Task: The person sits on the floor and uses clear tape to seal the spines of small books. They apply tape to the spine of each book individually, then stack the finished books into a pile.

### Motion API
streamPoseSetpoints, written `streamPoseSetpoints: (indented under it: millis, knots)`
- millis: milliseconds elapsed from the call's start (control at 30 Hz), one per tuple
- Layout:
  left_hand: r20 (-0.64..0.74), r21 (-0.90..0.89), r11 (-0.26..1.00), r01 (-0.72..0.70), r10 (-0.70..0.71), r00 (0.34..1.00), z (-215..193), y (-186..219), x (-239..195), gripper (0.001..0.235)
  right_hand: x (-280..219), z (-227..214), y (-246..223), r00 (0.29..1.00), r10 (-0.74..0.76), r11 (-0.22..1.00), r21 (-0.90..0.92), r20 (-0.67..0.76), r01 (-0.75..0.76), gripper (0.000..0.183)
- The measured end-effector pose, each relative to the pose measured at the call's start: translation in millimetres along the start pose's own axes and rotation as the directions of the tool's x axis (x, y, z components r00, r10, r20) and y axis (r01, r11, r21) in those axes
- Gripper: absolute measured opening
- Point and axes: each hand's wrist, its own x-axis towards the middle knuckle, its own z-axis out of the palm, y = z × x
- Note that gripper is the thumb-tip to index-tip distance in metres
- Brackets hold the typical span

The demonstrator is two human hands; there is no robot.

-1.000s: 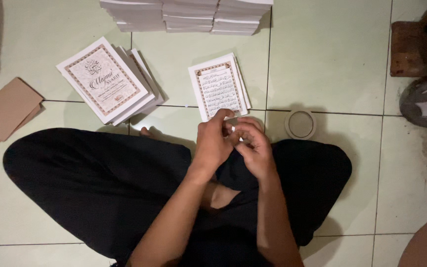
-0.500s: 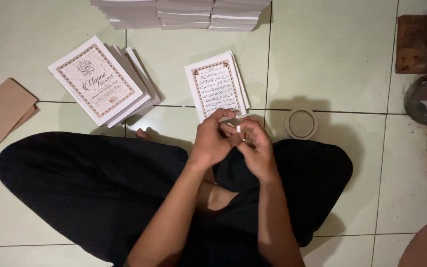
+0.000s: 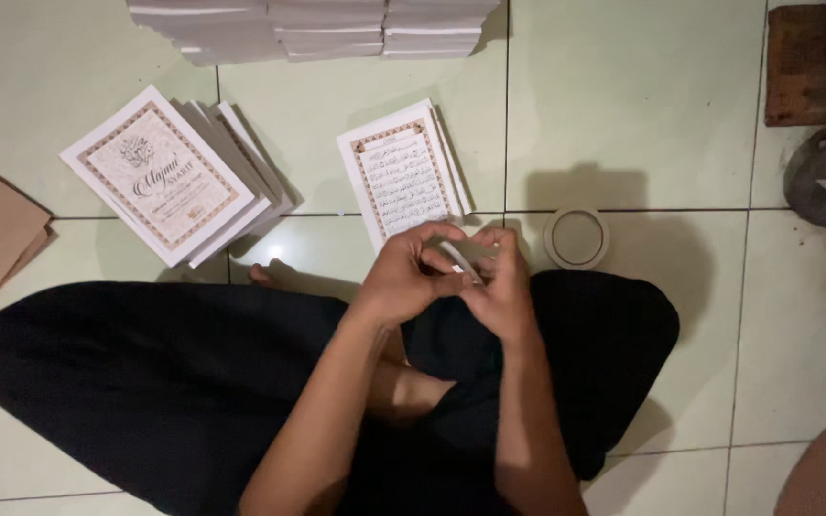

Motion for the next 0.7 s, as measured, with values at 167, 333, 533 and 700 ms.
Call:
streamPoseSetpoints:
  millis: [167,333,533,700]
  knots:
    - [-0.002,0.008,1.0,-0.027,0.027,1.0,-2.0,15.8,9.0,0.021,4.4,-3.8,26.9,0.997,0.06,0.988,0.137,0.045,-0.065,0.043]
    - [-0.01,0.073,0.996,-0.059,0.06,0.998,-16.9,25.3,36.7,0.014,2.9,-0.5,24.0,0.968,0.248,0.925,0.289,0.036,-0.248,0.022]
    - [-0.023,0.07,0.997,0.015,-0.013,1.0,-39.7,43.5,81.3,0.017,2.9,7.2,42.6,0.915,0.404,0.825,0.433,-0.004,-0.363,0.019]
    - [-0.109,0.067,0.998,0.0,0.007,0.994,-52.1,88.1,102.9,0.017,3.4,14.6,43.3,0.875,0.483,0.755,0.52,-0.027,-0.4,0.019]
